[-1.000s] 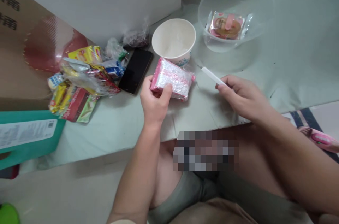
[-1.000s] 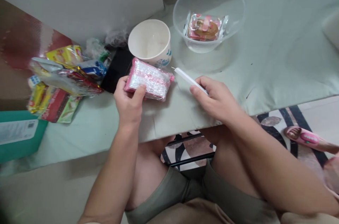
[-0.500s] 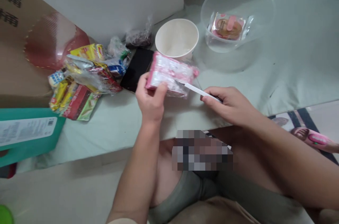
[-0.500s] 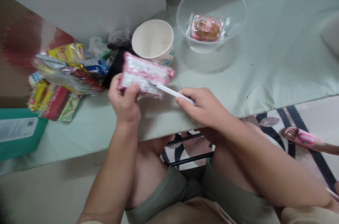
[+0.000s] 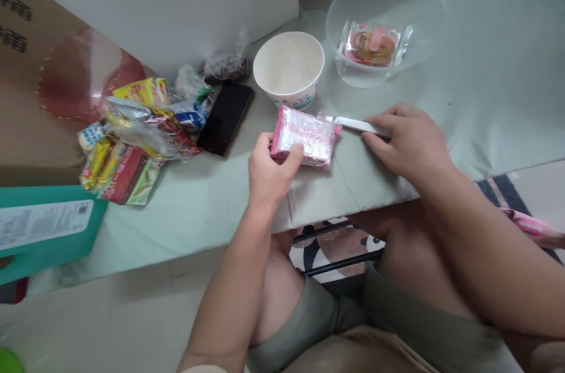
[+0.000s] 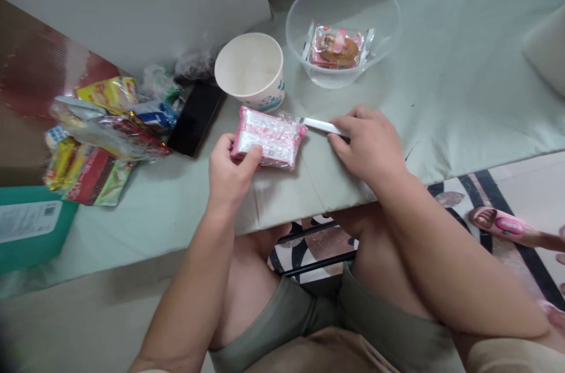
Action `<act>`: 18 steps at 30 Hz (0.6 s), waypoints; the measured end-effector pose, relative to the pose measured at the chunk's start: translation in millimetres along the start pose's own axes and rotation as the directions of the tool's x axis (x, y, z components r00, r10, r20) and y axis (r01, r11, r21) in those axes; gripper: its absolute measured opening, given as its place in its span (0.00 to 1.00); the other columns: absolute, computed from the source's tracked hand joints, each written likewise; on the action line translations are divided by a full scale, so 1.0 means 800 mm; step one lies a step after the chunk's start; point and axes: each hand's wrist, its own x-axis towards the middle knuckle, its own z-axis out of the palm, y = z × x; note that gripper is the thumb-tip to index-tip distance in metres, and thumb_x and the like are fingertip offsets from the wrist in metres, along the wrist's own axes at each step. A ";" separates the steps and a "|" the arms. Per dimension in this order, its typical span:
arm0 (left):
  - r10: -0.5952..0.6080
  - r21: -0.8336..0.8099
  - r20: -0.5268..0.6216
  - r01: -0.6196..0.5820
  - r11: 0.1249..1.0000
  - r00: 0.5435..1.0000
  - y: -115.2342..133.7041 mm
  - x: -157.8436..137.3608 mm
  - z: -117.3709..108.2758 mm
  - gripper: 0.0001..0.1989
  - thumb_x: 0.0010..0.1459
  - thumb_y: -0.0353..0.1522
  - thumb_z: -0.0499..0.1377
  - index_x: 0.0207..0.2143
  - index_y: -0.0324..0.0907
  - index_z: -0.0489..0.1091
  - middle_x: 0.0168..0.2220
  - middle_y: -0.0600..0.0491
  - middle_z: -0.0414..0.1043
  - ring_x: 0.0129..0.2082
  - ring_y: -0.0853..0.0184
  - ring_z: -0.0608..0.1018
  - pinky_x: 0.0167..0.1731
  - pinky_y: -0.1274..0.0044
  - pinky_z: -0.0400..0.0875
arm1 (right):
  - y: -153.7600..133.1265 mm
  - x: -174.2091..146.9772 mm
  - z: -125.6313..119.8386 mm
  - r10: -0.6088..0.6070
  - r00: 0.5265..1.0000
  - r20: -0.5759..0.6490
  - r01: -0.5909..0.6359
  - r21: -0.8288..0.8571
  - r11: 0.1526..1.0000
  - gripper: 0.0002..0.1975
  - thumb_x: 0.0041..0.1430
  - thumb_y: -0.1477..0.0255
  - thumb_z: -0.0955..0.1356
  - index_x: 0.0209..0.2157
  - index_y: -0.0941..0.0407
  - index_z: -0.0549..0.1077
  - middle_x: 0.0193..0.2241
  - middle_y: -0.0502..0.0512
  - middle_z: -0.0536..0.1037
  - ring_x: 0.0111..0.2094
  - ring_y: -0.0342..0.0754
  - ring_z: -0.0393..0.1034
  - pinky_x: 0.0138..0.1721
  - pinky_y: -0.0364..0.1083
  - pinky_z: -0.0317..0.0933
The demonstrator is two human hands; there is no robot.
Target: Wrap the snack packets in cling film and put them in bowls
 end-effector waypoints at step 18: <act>0.494 0.203 0.280 -0.554 0.808 0.823 -0.016 0.023 -0.003 0.24 0.66 0.45 0.50 0.55 0.43 0.72 0.58 0.42 0.75 0.60 0.54 0.75 0.62 0.61 0.67 | -0.074 0.018 0.037 -0.259 0.964 -0.063 0.266 0.161 0.950 0.22 0.58 0.78 0.61 0.49 0.54 0.79 0.36 0.59 0.79 0.41 0.56 0.72 0.44 0.54 0.60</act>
